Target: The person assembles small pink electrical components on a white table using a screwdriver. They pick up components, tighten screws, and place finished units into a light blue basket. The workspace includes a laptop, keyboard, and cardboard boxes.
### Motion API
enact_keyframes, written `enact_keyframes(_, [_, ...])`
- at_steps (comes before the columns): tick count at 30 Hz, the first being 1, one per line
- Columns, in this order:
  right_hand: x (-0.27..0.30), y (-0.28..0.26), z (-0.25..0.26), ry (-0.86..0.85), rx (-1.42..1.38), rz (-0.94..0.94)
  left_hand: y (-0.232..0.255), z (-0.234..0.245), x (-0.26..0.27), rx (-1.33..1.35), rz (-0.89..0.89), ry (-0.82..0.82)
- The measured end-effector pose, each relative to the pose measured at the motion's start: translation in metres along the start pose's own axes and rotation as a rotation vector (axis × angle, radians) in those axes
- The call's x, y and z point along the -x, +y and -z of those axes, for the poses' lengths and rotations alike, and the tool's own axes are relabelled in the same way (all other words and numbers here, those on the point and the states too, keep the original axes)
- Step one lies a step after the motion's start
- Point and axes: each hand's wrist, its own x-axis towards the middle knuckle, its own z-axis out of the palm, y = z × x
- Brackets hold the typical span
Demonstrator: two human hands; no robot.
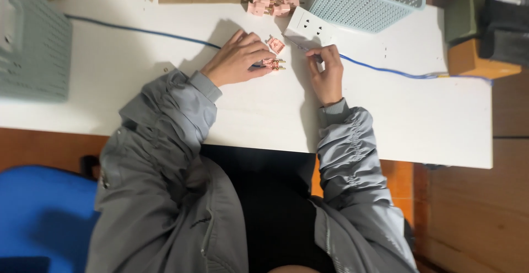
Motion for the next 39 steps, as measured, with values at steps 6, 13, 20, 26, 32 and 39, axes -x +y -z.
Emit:
enact_keyframes(6, [0.004,0.011,-0.01,-0.138,0.155,0.063,0.0,-0.003,0.003,-0.114,0.012,-0.004])
enact_keyframes(13, [-0.018,-0.02,-0.023,-0.14,0.275,0.371,0.009,0.012,-0.003,-0.131,0.04,0.0])
enact_keyframes(20, [-0.026,-0.012,-0.04,-0.183,0.193,0.358,-0.006,-0.007,0.005,0.004,0.073,-0.04])
enact_keyframes(26, [-0.018,0.007,-0.048,-0.148,0.196,0.302,-0.008,-0.011,0.002,0.013,0.039,-0.015])
enact_keyframes(32, [-0.016,-0.002,-0.047,-0.177,0.201,0.24,-0.006,-0.007,0.003,0.041,0.03,0.001])
enact_keyframes(39, [-0.014,-0.009,-0.044,-0.187,0.219,0.284,-0.008,-0.007,0.006,0.038,0.039,-0.012])
